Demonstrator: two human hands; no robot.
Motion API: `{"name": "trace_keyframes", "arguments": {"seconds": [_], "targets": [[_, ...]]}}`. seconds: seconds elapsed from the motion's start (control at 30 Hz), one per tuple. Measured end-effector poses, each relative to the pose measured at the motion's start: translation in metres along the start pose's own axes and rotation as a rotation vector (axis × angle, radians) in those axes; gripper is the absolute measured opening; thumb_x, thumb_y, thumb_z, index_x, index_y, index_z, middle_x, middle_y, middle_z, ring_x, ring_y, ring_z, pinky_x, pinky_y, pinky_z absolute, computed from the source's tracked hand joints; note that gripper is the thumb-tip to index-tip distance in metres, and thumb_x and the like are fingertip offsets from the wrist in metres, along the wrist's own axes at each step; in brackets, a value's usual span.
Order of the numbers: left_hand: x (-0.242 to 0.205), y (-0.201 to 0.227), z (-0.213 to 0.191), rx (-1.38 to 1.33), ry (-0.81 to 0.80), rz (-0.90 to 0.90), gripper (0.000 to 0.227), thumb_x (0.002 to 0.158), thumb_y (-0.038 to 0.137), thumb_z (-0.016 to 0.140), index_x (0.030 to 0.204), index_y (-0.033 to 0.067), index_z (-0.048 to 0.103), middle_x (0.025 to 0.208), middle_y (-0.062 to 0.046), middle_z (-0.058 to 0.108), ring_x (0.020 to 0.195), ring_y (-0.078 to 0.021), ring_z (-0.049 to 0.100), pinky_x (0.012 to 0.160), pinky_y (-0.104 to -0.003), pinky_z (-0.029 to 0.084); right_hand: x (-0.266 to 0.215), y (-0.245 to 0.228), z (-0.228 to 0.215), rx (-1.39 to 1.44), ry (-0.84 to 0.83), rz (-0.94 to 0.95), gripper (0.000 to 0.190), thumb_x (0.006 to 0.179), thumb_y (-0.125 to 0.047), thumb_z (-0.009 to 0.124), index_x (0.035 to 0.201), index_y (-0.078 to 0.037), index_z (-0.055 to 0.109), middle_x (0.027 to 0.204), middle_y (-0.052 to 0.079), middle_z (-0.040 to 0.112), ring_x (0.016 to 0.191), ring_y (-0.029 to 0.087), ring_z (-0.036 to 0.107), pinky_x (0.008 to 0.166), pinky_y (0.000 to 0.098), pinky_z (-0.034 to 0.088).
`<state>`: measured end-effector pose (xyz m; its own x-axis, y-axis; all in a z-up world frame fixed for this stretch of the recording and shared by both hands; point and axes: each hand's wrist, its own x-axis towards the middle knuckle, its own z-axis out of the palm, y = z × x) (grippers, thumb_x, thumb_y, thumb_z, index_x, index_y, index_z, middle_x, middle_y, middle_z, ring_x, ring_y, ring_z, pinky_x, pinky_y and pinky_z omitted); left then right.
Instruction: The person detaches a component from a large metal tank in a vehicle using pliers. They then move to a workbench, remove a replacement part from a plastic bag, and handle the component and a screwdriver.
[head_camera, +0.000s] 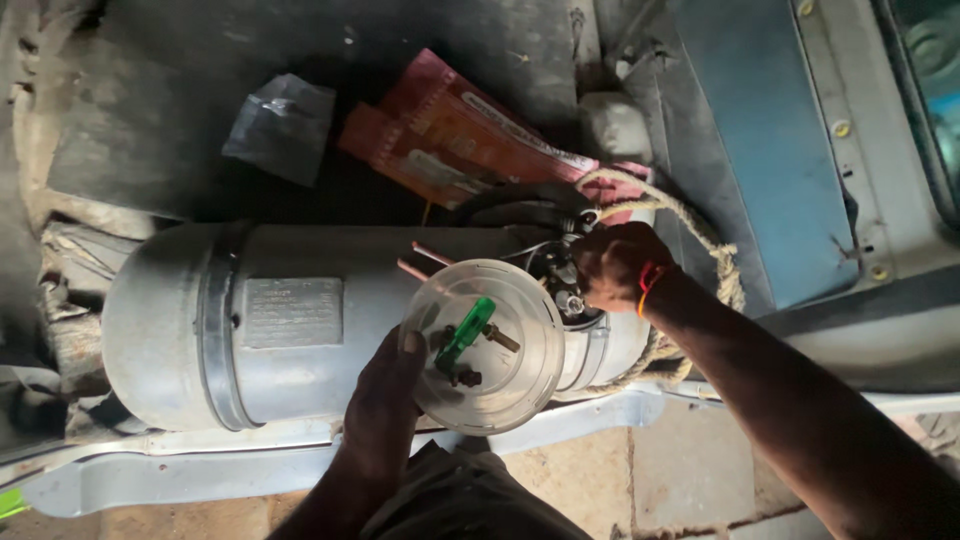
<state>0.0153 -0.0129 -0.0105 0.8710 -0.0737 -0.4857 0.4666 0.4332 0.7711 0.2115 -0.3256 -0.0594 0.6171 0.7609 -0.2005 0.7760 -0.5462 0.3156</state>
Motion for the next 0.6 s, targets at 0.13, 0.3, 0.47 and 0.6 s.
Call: {"name": "trace_keyframes", "arguments": {"seconds": [0.13,0.3,0.47,0.6], "targets": [[-0.003,0.004,0.011,-0.016,-0.021,-0.041,0.067,0.099,0.051,0.039,0.142,0.0021,0.053,0.114,-0.019,0.071,0.096,-0.0257,0.073,0.080,-0.039,0.062,0.003,-0.005,-0.017,-0.076,-0.066,-0.098,0.013,0.076,-0.026,0.064,0.069,-0.017,0.070,0.076,0.002,0.068,0.072,0.026,0.070,0.050,0.0450,0.055],[0.000,0.003,0.024,0.022,-0.015,-0.049,0.065,0.098,0.048,0.040,0.145,0.0039,0.051,0.117,-0.017,0.072,0.101,-0.0256,0.073,0.085,-0.039,0.060,0.002,-0.006,-0.028,0.026,-0.135,0.131,0.017,0.085,-0.027,0.061,0.079,-0.016,0.073,0.078,0.009,0.070,0.071,0.029,0.071,0.054,0.0469,0.055],[0.007,-0.001,0.036,-0.027,-0.011,-0.100,0.064,0.098,0.045,0.043,0.145,0.0024,0.049,0.120,-0.019,0.070,0.105,-0.0281,0.072,0.090,-0.042,0.059,-0.002,-0.010,-0.027,0.142,-0.026,0.153,0.029,0.079,-0.030,0.063,0.094,-0.006,0.071,0.080,0.010,0.073,0.076,0.030,0.073,0.058,0.0457,0.057],[0.007,0.001,0.043,-0.032,-0.025,-0.108,0.066,0.096,0.047,0.042,0.148,0.0054,0.045,0.123,-0.016,0.069,0.109,-0.0269,0.071,0.091,-0.042,0.058,0.002,-0.014,-0.018,0.217,-0.137,0.250,0.016,0.076,-0.026,0.065,0.082,-0.013,0.073,0.083,0.009,0.073,0.078,0.030,0.073,0.062,0.0451,0.057]]}}
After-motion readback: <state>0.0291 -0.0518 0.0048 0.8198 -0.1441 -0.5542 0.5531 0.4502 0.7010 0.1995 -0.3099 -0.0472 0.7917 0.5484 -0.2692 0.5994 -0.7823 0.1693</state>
